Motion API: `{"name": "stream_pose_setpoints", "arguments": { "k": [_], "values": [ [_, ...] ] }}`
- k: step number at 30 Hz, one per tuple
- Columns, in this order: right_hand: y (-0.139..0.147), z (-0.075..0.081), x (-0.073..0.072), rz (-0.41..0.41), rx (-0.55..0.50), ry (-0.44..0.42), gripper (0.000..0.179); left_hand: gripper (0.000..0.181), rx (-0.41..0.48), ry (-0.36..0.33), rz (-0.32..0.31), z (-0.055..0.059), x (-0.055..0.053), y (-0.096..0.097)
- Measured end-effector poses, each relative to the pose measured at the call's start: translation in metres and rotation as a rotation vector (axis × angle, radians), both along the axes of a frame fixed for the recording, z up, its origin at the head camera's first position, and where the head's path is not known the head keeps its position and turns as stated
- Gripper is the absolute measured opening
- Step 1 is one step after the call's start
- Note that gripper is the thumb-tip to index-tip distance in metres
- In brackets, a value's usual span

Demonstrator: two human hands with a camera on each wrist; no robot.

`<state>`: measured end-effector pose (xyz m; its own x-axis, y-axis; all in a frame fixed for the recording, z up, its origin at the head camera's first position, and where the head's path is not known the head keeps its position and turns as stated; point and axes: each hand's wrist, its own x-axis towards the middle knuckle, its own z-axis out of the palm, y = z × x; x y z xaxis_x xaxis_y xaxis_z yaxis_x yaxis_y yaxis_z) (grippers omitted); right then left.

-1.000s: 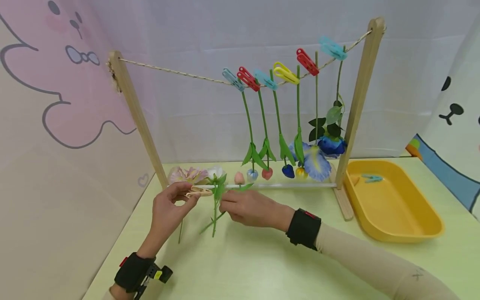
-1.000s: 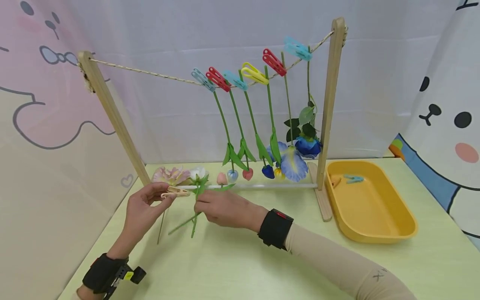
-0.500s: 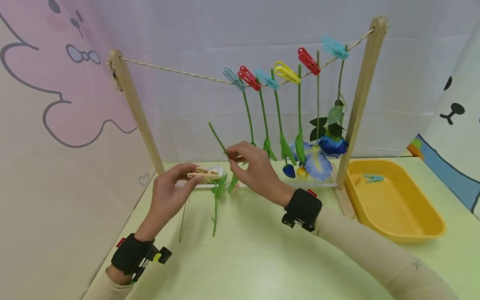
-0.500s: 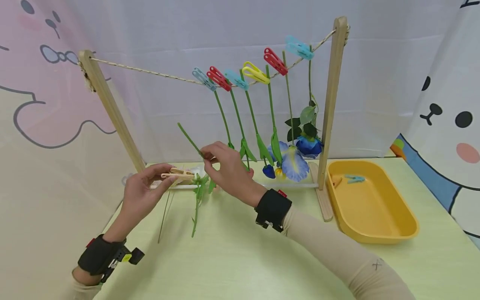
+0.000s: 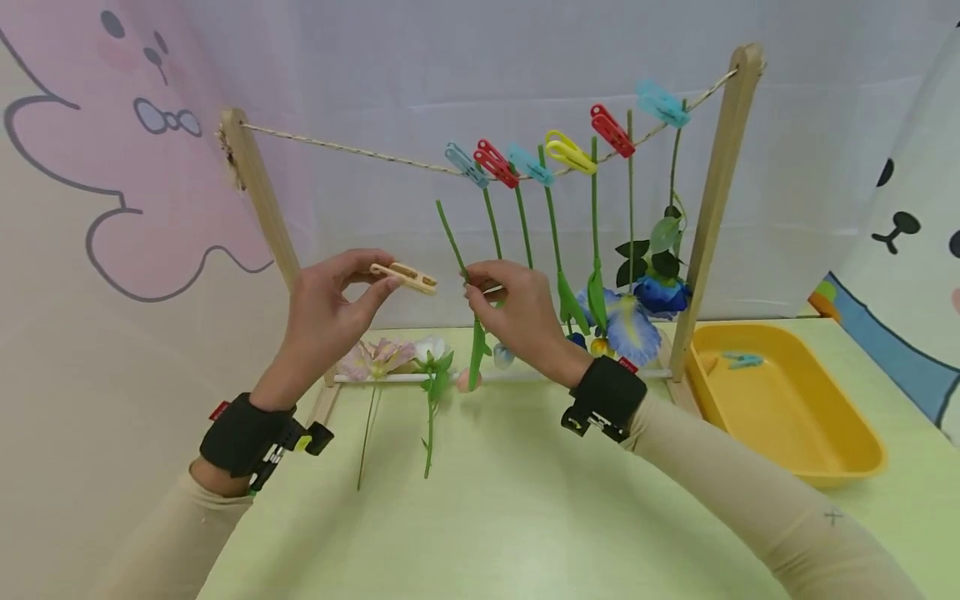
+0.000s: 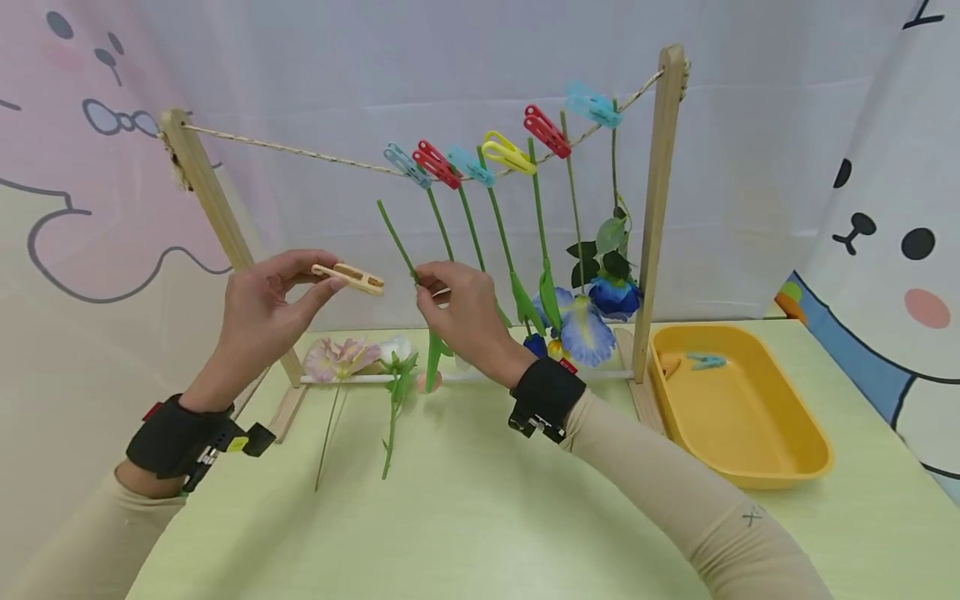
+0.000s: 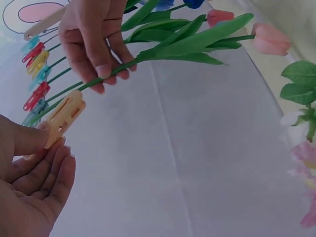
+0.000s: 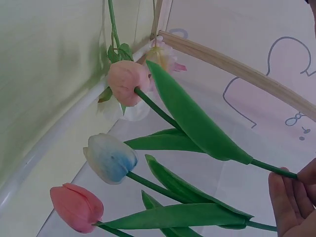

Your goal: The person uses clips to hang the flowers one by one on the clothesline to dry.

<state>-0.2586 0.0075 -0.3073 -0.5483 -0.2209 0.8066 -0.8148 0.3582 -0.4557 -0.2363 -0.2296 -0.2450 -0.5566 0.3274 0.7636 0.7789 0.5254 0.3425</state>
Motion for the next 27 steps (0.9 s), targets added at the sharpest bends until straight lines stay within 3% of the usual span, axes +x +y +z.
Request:
{"name": "stream_pose_setpoints", "arguments": {
  "k": [5, 9, 11, 14, 17, 21, 27],
  "values": [
    [0.004, 0.008, -0.004, -0.027, -0.028, -0.047, 0.02, 0.021, 0.032, 0.065, -0.019, 0.035, -0.009, 0.015],
    [0.004, 0.014, -0.007, -0.029, -0.03, -0.099, 0.02, 0.021, 0.08, 0.179, -0.053, 0.058, -0.013, 0.025],
    [0.004, 0.016, -0.007, -0.024, -0.033, -0.111, 0.02, 0.021, 0.069, 0.247, -0.032, 0.067, -0.014, 0.028],
    [0.003, 0.021, -0.008, -0.028, -0.046, -0.096, 0.02, 0.021, 0.053, 0.288, 0.045, 0.08, -0.016, 0.031],
    [0.002, 0.026, -0.008, -0.038, -0.057, -0.079, 0.02, 0.022, 0.04, 0.285, 0.114, 0.09, -0.02, 0.033],
    [0.001, 0.031, -0.008, -0.028, -0.07, -0.08, 0.021, 0.022, 0.024, 0.28, 0.155, 0.096, -0.026, 0.034],
    [0.002, 0.035, -0.007, -0.053, -0.078, -0.079, 0.021, 0.021, -0.05, 0.257, 0.127, 0.104, -0.035, 0.034]
  ]
}}
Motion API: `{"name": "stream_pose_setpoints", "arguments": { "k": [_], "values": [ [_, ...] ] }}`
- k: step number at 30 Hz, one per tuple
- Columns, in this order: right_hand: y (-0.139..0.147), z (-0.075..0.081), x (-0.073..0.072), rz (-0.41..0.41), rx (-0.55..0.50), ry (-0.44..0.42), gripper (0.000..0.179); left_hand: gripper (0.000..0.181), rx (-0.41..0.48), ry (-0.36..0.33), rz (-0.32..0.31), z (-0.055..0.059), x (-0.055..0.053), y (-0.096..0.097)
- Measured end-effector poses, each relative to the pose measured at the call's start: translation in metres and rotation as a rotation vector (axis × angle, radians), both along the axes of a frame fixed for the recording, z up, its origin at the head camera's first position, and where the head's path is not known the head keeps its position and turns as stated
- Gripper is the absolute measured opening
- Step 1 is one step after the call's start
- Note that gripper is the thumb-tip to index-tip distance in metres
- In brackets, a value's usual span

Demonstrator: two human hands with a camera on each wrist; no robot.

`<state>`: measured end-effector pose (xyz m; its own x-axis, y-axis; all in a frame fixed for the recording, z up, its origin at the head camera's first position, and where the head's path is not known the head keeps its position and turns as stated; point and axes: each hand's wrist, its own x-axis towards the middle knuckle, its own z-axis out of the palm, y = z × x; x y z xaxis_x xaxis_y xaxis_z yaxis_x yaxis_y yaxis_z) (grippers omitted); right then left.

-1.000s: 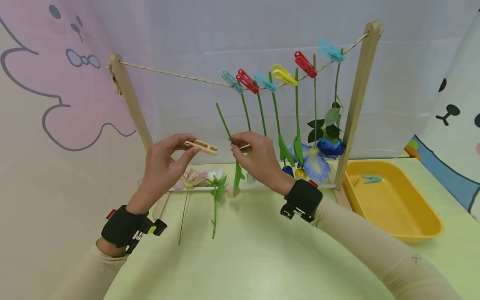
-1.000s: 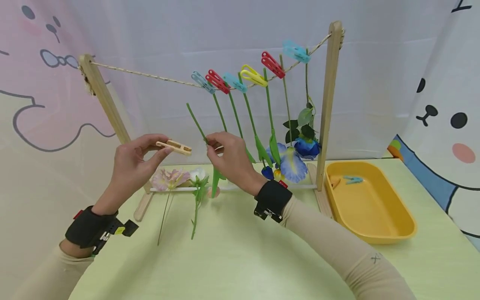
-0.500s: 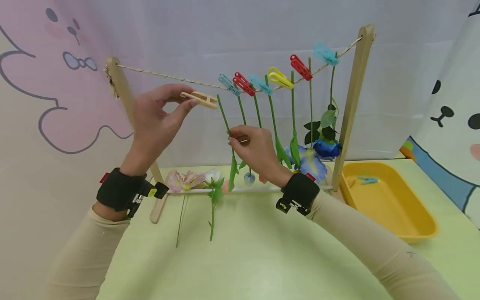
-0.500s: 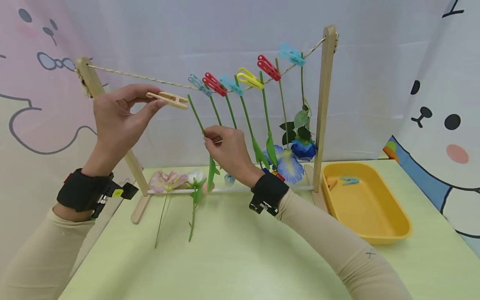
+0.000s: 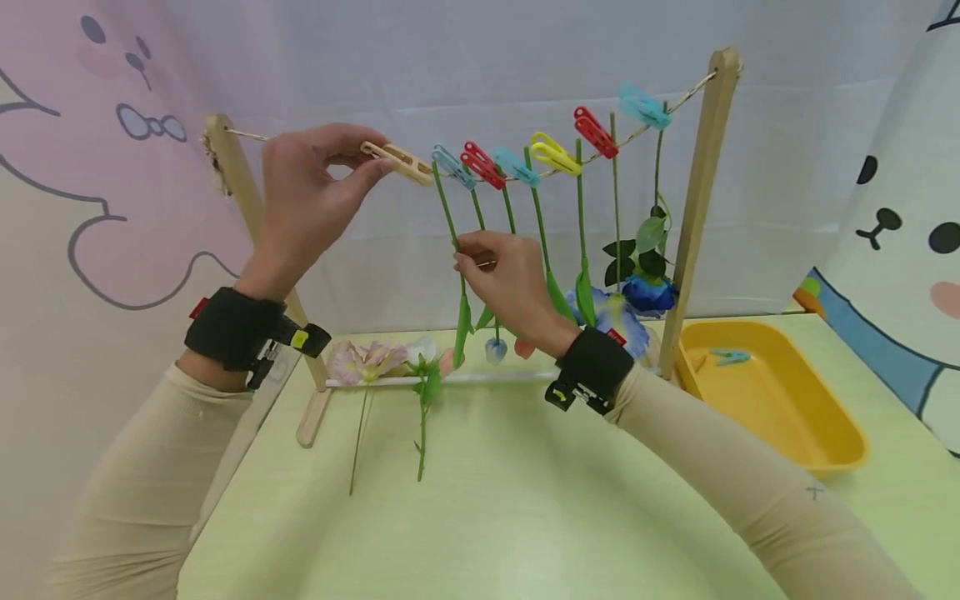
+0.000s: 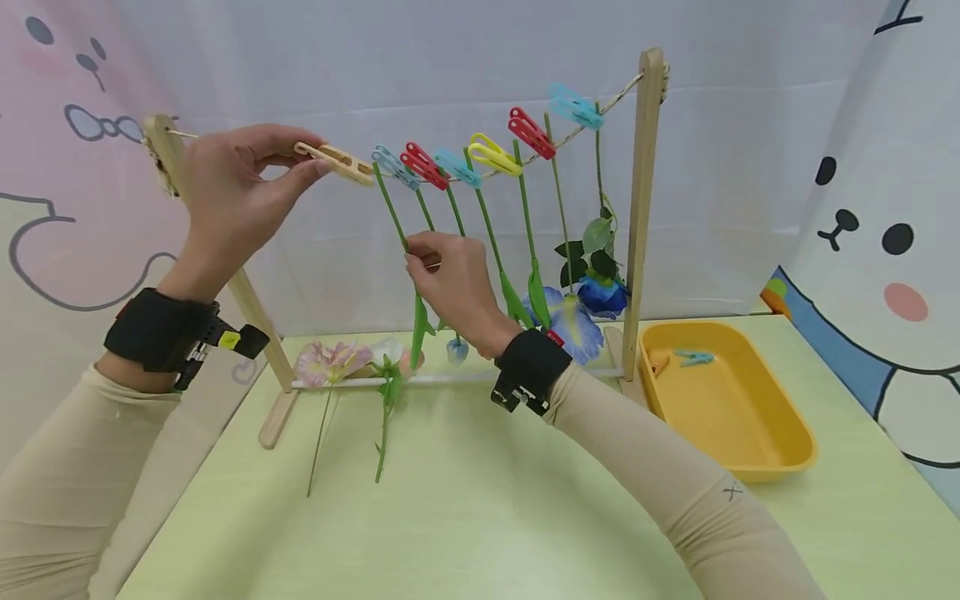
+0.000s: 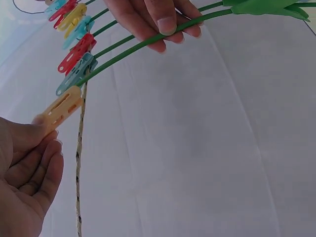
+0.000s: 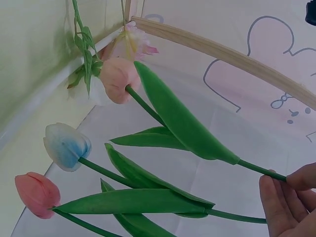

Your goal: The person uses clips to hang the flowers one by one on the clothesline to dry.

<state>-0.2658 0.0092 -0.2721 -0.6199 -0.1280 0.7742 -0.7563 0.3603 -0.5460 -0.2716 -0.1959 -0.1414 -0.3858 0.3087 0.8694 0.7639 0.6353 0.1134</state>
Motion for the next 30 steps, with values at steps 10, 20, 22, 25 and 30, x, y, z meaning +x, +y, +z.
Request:
{"name": "stream_pose_setpoints", "arguments": {
  "k": [10, 20, 22, 25, 30],
  "values": [
    [0.001, 0.004, -0.006, -0.037, 0.022, -0.005, 0.021, 0.025, -0.141, -0.105, 0.029, 0.024, -0.012, 0.002],
    [0.0, 0.009, -0.003, -0.067, 0.036, -0.014, 0.019, 0.026, -0.185, -0.169, 0.046, 0.028, -0.019, 0.006],
    [0.0, 0.005, -0.007, -0.076, 0.049, -0.017, 0.02, 0.026, -0.196, -0.197, 0.045, 0.028, -0.022, 0.006],
    [0.0, 0.006, -0.006, -0.082, 0.059, -0.027, 0.02, 0.026, -0.212, -0.23, 0.038, 0.028, -0.024, 0.006],
    [0.0, 0.007, -0.006, -0.088, 0.061, -0.044, 0.021, 0.024, -0.222, -0.271, 0.018, 0.028, -0.025, 0.007]
  ]
}}
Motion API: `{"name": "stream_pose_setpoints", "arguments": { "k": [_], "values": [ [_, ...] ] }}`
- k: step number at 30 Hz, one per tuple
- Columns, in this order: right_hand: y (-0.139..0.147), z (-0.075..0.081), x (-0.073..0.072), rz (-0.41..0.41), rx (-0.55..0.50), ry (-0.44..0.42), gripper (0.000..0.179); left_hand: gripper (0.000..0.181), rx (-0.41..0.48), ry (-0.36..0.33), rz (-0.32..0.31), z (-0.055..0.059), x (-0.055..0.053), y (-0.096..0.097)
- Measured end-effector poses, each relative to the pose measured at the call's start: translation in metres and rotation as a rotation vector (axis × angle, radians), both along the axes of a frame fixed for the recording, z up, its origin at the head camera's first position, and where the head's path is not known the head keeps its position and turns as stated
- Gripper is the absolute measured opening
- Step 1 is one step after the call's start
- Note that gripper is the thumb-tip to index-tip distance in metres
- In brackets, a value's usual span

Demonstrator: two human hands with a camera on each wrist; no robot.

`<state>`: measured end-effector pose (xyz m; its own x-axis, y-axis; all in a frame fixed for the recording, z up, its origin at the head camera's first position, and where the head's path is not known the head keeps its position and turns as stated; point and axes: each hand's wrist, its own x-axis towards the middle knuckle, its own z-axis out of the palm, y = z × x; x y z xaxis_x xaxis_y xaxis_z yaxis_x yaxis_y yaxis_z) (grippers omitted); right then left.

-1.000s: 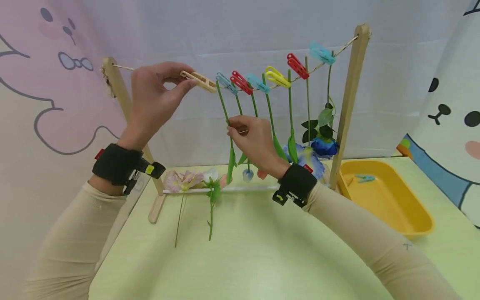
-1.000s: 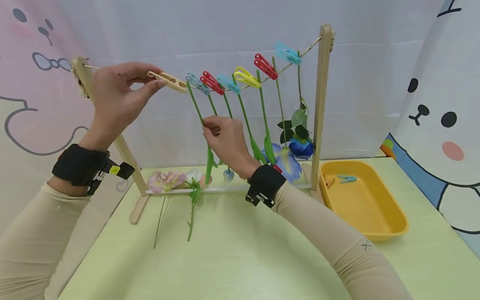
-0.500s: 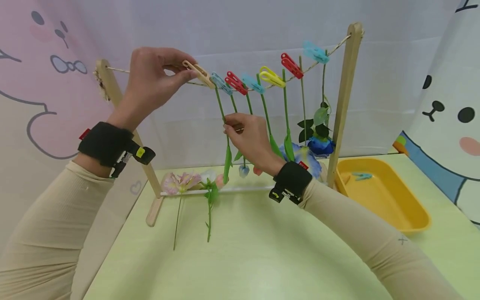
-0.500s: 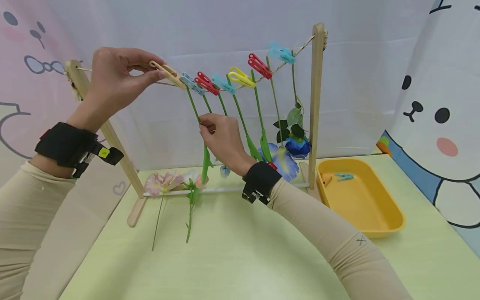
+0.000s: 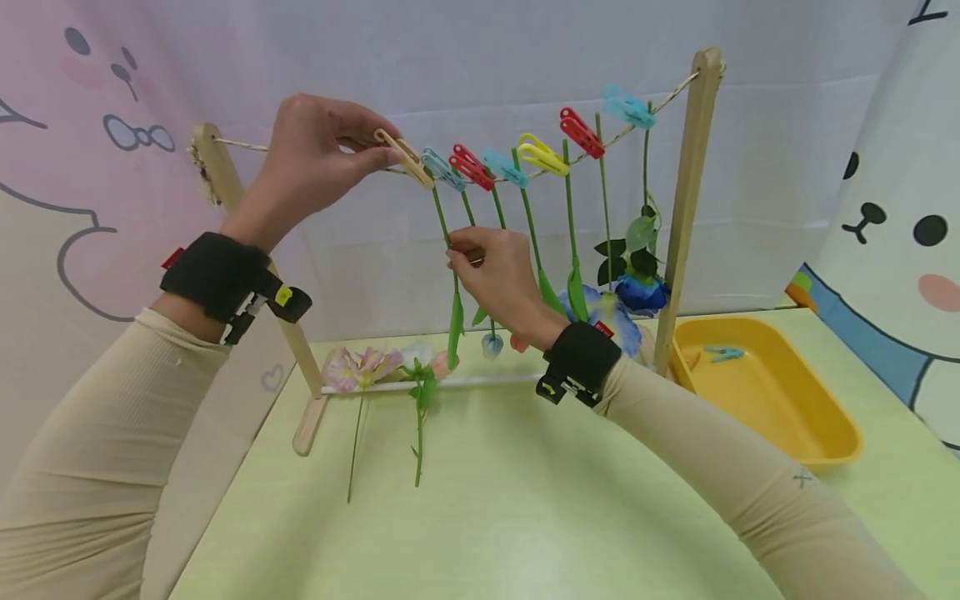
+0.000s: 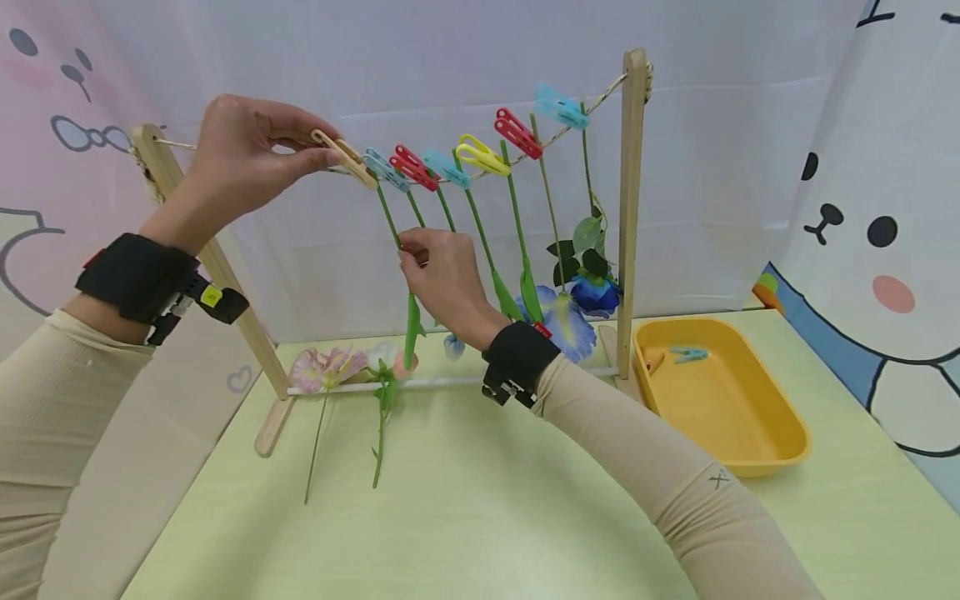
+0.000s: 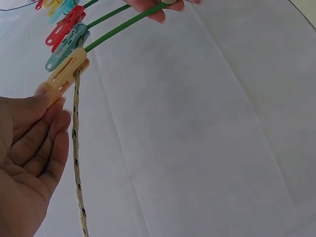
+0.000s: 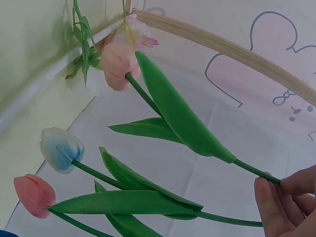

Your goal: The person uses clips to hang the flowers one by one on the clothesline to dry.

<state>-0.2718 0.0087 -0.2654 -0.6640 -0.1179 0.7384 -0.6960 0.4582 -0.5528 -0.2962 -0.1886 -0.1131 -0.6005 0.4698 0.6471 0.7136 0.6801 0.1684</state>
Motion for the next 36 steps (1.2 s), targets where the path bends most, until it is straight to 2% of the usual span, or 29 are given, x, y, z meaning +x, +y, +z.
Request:
{"name": "stream_pose_setpoints", "arguments": {
  "k": [15, 22, 29, 36],
  "values": [
    [0.001, -0.001, -0.001, -0.032, 0.016, -0.03, 0.021, 0.033, -0.013, -0.12, 0.04, -0.003, 0.004, 0.0],
    [0.004, -0.002, 0.002, -0.03, 0.036, -0.024, 0.022, 0.036, -0.013, -0.128, 0.035, -0.007, 0.006, -0.002],
    [0.013, 0.0, 0.013, -0.057, 0.13, 0.114, 0.022, 0.037, 0.037, -0.133, 0.044, -0.012, 0.008, -0.004],
    [0.03, 0.007, 0.034, 0.005, 0.175, 0.225, 0.02, 0.042, 0.095, -0.057, 0.057, -0.015, 0.01, -0.007]
  ]
}}
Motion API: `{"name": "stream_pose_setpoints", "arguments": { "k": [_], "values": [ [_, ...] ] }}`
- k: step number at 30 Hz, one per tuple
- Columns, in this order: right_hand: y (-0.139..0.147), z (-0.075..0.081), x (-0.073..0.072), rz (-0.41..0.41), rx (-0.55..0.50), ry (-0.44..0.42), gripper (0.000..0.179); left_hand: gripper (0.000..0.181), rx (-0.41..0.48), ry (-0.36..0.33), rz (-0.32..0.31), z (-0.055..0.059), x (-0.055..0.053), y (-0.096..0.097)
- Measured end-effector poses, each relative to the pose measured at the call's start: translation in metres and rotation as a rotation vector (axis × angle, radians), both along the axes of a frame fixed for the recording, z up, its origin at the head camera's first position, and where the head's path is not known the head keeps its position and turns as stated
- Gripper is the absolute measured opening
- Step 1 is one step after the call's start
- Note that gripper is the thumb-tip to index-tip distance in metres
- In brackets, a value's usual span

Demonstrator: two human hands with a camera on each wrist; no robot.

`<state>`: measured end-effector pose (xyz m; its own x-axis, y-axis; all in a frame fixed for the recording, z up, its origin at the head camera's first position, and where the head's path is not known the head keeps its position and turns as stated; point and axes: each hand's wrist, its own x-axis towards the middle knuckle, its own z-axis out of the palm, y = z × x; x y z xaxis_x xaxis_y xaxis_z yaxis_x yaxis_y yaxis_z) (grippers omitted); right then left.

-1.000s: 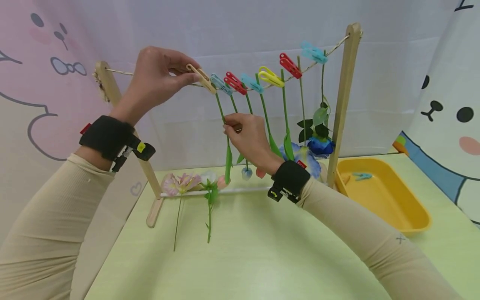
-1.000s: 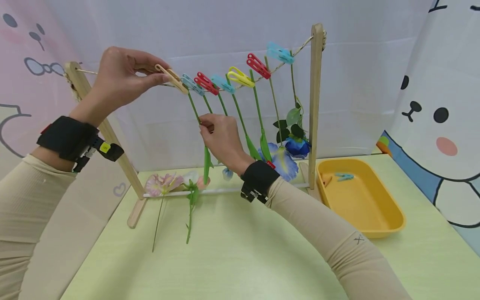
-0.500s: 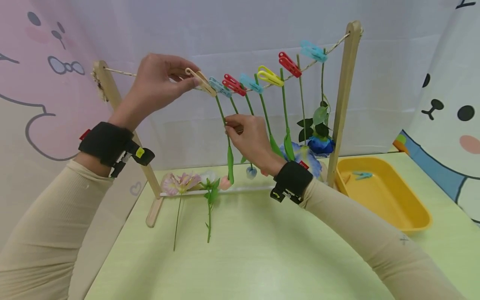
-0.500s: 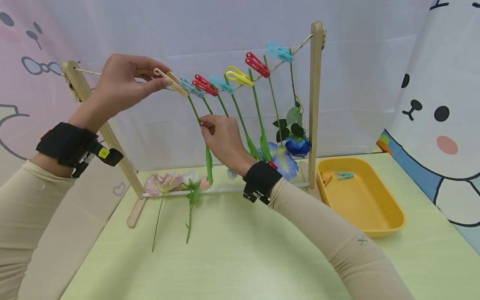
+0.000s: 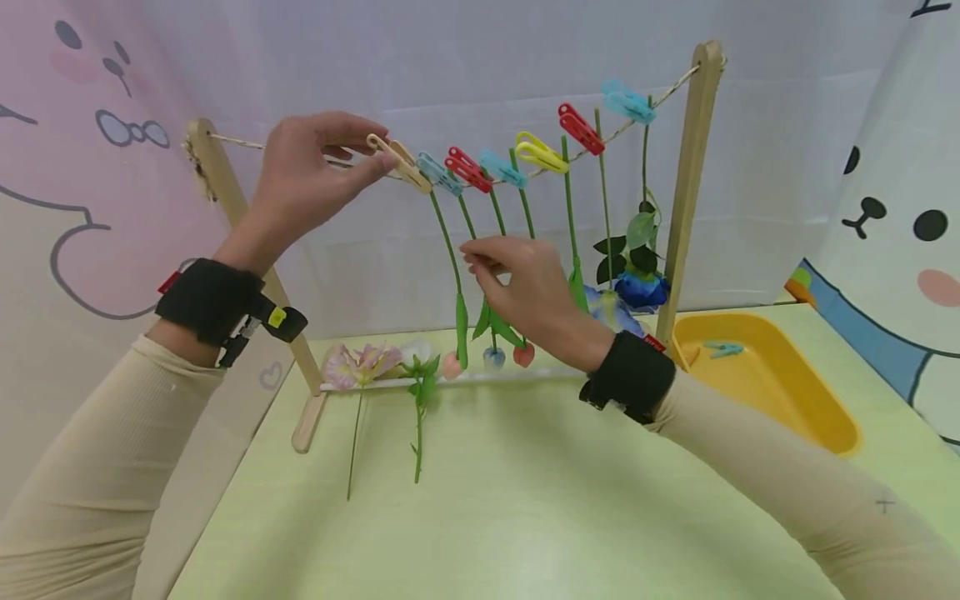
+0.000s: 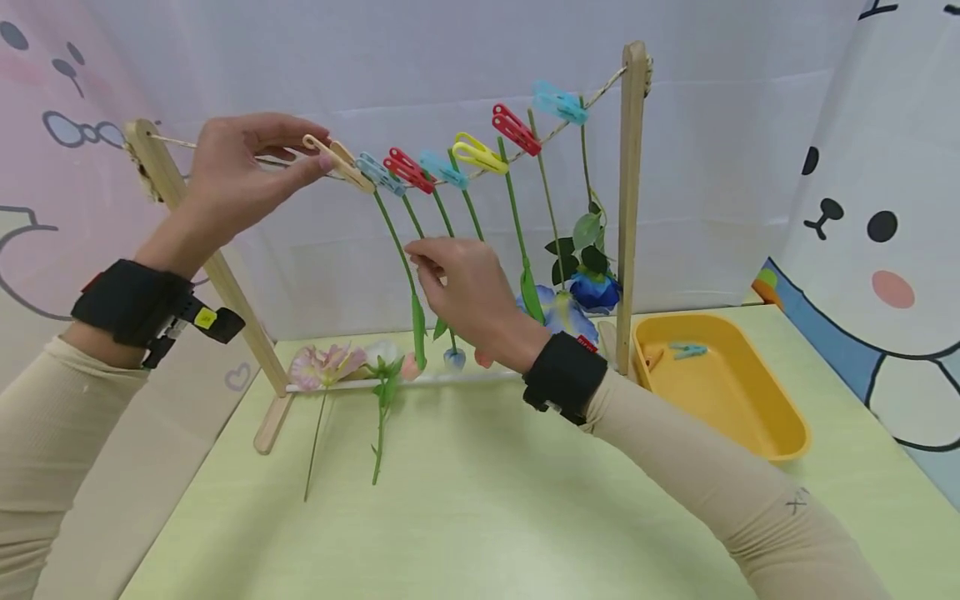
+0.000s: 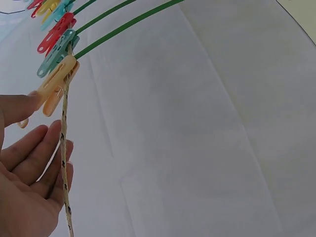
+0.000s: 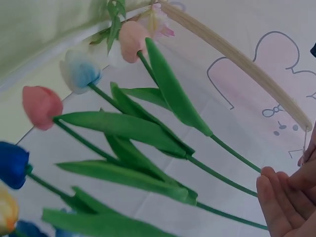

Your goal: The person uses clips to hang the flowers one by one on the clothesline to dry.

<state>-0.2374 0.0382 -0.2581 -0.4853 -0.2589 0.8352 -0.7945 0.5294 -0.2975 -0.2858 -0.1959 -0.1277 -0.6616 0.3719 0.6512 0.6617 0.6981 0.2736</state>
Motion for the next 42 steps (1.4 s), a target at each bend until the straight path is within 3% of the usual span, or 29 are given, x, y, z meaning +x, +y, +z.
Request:
{"name": "stream_pose_setpoints", "arguments": {
  "k": [4, 8, 11, 13, 15, 20, 23, 28, 31, 34, 38, 42],
  "values": [
    [0.019, 0.0, 0.012, 0.029, 0.067, 0.045, 0.019, 0.038, 0.117, 0.083, 0.017, -0.004, 0.008, 0.001],
    [0.041, -0.003, 0.022, 0.047, 0.122, 0.073, 0.017, 0.028, 0.292, 0.208, 0.024, -0.011, 0.031, 0.008],
    [0.06, -0.006, 0.028, 0.038, 0.166, 0.113, 0.017, 0.022, 0.345, 0.318, -0.033, -0.02, 0.049, 0.011],
    [0.075, -0.009, 0.031, 0.031, 0.206, 0.145, 0.016, 0.02, 0.36, 0.35, -0.087, -0.03, 0.052, 0.01],
    [0.091, -0.014, 0.034, 0.031, 0.247, 0.183, 0.018, 0.018, 0.346, 0.368, -0.132, -0.04, 0.054, 0.009],
    [0.127, -0.028, 0.039, 0.051, 0.294, 0.265, 0.02, 0.011, 0.397, 0.294, -0.163, -0.072, 0.063, 0.012],
    [0.144, -0.036, 0.04, 0.029, 0.291, 0.295, 0.037, 0.01, 0.399, 0.272, -0.174, -0.097, 0.065, 0.011],
    [0.175, -0.043, 0.041, -0.044, 0.263, 0.272, 0.029, 0.012, 0.32, 0.276, -0.172, -0.14, 0.06, 0.007],
    [0.194, -0.048, 0.041, -0.123, 0.259, 0.225, 0.018, 0.013, 0.292, 0.25, -0.184, -0.159, 0.058, 0.006],
    [0.213, -0.055, 0.039, -0.226, 0.275, 0.119, 0.012, 0.013, 0.289, 0.206, -0.184, -0.175, 0.059, 0.006],
    [0.235, -0.069, 0.032, -0.345, 0.311, -0.141, 0.016, 0.011, 0.29, 0.124, -0.167, -0.195, 0.061, 0.006],
    [0.259, -0.086, 0.02, -0.405, 0.392, -0.428, 0.021, 0.01, 0.275, 0.058, -0.153, -0.213, 0.062, 0.008]
  ]
}}
